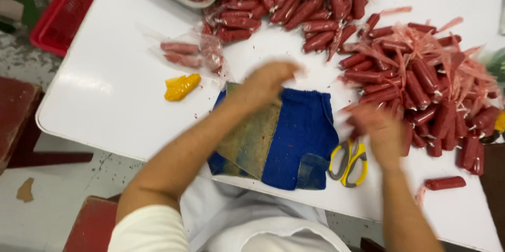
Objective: The person sits at a white table and repeatedly picks up long strands of raw sausage. They use their hands to tie knots in the sausage strands to form individual links, then place the finished links onto a pile on the table.
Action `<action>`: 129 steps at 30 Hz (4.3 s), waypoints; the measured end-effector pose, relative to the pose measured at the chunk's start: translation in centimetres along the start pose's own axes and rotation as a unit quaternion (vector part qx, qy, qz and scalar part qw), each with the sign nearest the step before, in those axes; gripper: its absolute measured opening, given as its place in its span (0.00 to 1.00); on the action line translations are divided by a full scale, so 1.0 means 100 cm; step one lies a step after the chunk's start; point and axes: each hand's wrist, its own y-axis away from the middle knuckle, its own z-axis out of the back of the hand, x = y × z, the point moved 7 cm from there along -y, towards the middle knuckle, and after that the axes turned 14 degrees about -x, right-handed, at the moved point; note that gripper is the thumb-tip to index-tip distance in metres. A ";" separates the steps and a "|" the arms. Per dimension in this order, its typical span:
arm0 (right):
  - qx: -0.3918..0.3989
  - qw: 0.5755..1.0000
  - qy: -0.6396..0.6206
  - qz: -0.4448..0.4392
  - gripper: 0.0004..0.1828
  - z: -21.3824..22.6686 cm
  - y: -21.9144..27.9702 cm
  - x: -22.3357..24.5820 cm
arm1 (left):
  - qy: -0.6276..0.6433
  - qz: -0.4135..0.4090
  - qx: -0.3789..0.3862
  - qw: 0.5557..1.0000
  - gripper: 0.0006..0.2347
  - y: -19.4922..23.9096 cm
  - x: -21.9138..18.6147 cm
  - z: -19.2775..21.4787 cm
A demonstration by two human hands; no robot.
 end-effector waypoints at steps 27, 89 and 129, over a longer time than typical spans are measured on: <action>0.119 0.827 0.311 0.453 0.29 -0.146 0.070 0.061 | 0.527 0.443 0.009 0.725 0.19 0.128 -0.002 -0.018; 0.218 0.515 0.461 0.689 0.16 -0.182 -0.016 0.111 | 0.387 0.234 -0.026 0.891 0.26 0.079 -0.021 0.037; 0.177 0.863 0.262 0.395 0.12 -0.144 0.023 0.064 | 0.212 -0.001 -0.158 0.964 0.06 0.131 -0.101 0.122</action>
